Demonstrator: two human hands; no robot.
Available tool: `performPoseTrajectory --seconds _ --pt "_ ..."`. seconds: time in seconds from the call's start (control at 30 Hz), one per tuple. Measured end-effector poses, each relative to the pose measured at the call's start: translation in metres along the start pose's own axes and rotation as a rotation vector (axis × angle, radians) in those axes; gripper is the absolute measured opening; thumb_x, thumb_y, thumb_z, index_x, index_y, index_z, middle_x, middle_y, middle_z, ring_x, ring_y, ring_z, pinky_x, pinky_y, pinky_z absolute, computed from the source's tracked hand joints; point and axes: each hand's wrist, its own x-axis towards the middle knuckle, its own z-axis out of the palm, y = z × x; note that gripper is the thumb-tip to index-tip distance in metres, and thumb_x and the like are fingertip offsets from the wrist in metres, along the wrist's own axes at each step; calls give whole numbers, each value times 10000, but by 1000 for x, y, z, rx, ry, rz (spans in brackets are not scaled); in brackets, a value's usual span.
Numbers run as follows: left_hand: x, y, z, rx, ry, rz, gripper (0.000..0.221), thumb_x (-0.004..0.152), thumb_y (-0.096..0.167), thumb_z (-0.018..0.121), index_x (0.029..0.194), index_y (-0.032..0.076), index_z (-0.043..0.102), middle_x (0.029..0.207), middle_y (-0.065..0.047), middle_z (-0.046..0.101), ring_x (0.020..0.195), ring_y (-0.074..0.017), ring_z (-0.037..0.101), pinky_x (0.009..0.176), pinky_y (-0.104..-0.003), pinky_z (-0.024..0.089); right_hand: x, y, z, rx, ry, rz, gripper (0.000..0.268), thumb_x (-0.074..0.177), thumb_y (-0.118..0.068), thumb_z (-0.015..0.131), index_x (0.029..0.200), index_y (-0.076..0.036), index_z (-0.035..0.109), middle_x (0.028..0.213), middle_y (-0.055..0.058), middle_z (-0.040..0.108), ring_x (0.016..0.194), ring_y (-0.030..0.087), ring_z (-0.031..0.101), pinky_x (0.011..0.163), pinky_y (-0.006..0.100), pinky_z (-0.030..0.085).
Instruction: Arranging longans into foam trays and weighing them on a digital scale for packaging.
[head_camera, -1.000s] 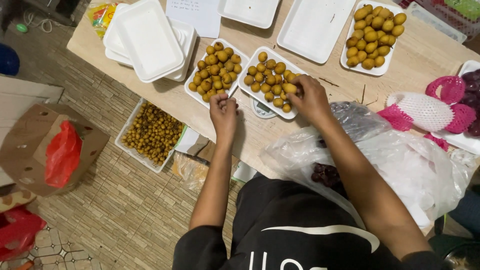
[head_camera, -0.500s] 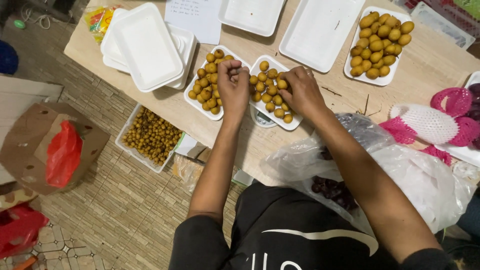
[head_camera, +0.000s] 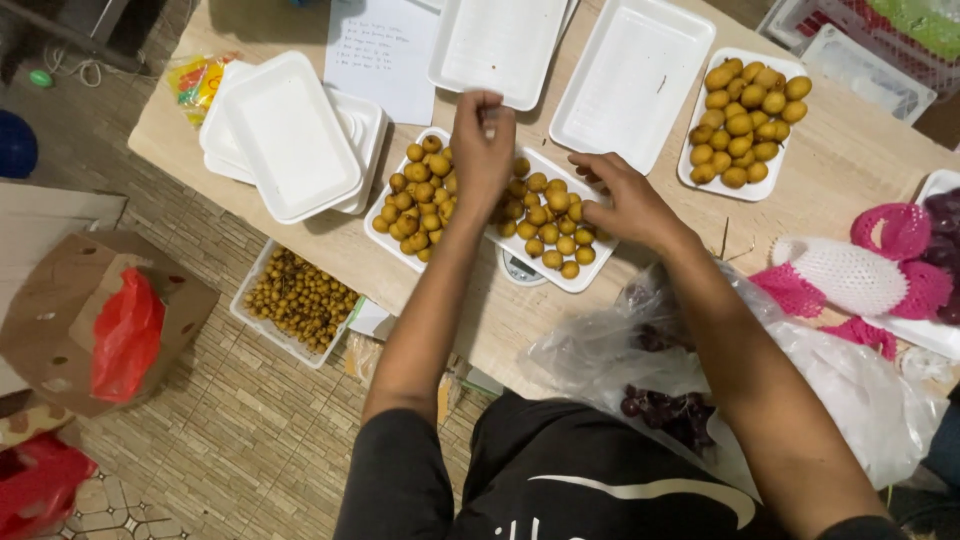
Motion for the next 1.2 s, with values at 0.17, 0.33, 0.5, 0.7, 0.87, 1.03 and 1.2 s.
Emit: performPoseTrajectory --seconds 0.17,0.33,0.5,0.7,0.87,1.03,1.2 --pt "121 -46 49 309 47 275 310 923 86 633 1216 109 537 1208 -146 553 1111 -312 564 952 -411 521 28 14 -6 17 63 -60 572 916 -61 610 1474 -114 501 1371 136 516 1214 258 561 998 374 500" --pt "223 -99 87 878 -82 469 716 859 114 764 1469 233 409 1510 -259 358 1372 -463 436 1134 -528 453 97 15 -34 -15 202 -86 514 931 -142 631 1438 -96 556 1332 150 530 1111 272 614 895 362 511" --pt "262 -106 105 1218 -326 354 500 874 258 680 1334 146 521 1448 -254 403 1299 -412 421 1021 -418 447 212 33 -72 -314 390 -311 600 905 -134 713 1483 -162 552 1329 216 459 1217 429 519 984 469 450" --pt "268 -104 91 949 -231 320 312 868 329 709 1091 111 704 1171 -220 407 1029 -505 424 760 -478 556 274 -33 -104 -631 93 4 551 928 -214 711 1424 -330 502 1488 94 352 1182 472 450 819 536 493" --pt "270 -108 81 996 -290 348 255 830 335 717 995 141 736 943 -160 563 1007 -412 463 823 -485 452 307 -23 -101 -785 25 43 514 956 -289 695 1417 -343 473 1346 172 421 1089 459 519 803 547 494" --pt "257 -98 70 950 -342 206 398 803 366 867 1134 181 748 1159 -202 501 986 -469 520 842 -500 518 310 -15 -92 -729 69 -67 289 910 -155 698 1175 -259 645 1228 219 454 839 499 621 691 578 485" --pt "256 -97 70 867 -297 220 413 772 308 897 1142 193 749 1142 -170 486 998 -444 504 836 -471 529 322 -15 -85 -769 59 16 425 844 6 574 1240 -150 558 1232 249 433 791 475 611 618 530 516"
